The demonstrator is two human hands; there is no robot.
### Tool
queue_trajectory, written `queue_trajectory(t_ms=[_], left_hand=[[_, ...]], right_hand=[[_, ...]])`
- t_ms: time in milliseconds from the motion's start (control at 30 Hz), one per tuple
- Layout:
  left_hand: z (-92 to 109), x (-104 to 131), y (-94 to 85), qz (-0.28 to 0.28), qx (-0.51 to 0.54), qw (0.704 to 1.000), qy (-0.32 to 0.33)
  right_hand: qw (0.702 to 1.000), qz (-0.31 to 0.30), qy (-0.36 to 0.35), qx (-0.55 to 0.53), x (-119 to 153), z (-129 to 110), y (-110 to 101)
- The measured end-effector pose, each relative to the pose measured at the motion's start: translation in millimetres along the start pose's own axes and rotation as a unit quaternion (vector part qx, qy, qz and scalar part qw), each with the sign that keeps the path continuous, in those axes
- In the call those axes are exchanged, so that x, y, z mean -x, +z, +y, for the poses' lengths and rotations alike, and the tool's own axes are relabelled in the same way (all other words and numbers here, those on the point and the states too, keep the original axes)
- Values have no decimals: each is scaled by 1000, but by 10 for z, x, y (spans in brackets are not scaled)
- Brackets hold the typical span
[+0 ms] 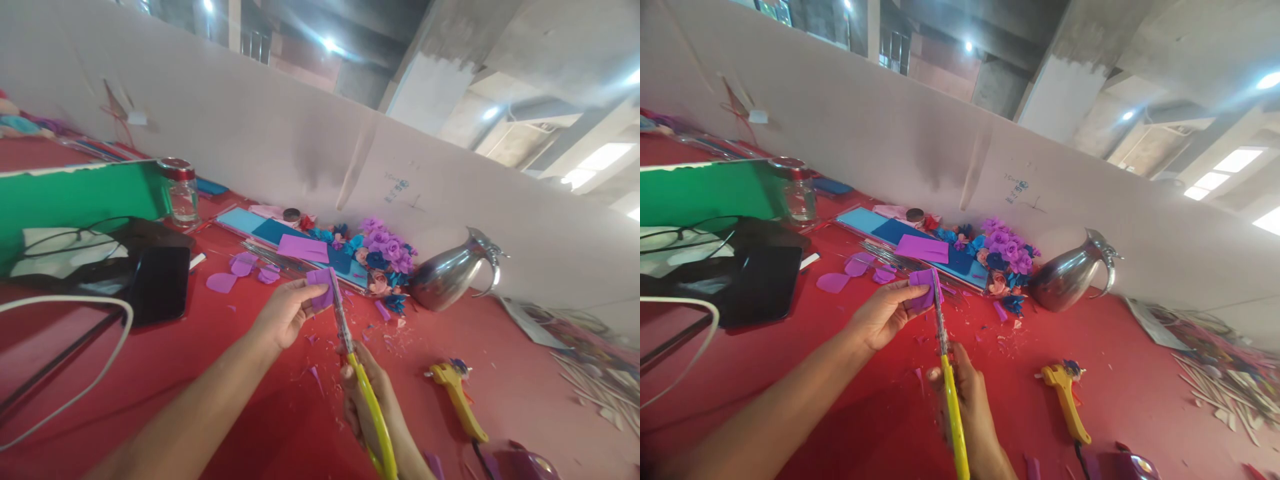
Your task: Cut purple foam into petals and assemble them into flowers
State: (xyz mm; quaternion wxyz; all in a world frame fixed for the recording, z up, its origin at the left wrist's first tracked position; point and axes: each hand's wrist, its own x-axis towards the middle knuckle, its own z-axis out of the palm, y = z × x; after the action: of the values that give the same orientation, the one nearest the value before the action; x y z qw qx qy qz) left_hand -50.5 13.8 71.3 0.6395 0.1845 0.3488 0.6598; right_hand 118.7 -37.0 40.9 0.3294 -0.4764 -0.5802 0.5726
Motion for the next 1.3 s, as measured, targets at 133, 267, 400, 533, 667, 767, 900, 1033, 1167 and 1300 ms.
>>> queue_trajectory(t_ms=[133, 267, 400, 533, 667, 767, 900, 1033, 1167, 1300], left_hand=[[-13, -10, -18, -2, -6, 1000, -2], [-7, -11, -21, -3, -2, 1000, -7], [0, -24, -13, -3, 0, 1000, -6], [10, -42, -22, 3, -22, 1000, 2], [22, 15, -28, -71, -188, 979, -23], [4, 75, -7, -173, -324, 928, -59], [-77, 102, 38, -245, -418, 870, -94], [-144, 107, 61, -268, -462, 838, -110], [-135, 106, 66, -201, -460, 861, -80], [-203, 117, 104, -146, -342, 928, -37]], right_hand=[[999, 1, -4, 35, 3, -14, -6], [998, 1, 9, 57, 6, -32, -18], [999, 9, 11, 50, 20, -40, -10], [999, 23, 19, -22, 2, -47, -28], [993, 66, -21, -99, -79, -98, -142], [988, 100, -61, -96, -143, -145, -259], [989, 38, -63, -127, -197, -162, -362], [988, -7, -29, -152, -212, -155, -363], [982, 28, -38, -184, -212, -167, -333], [973, 69, -33, -218, -212, -155, -291]])
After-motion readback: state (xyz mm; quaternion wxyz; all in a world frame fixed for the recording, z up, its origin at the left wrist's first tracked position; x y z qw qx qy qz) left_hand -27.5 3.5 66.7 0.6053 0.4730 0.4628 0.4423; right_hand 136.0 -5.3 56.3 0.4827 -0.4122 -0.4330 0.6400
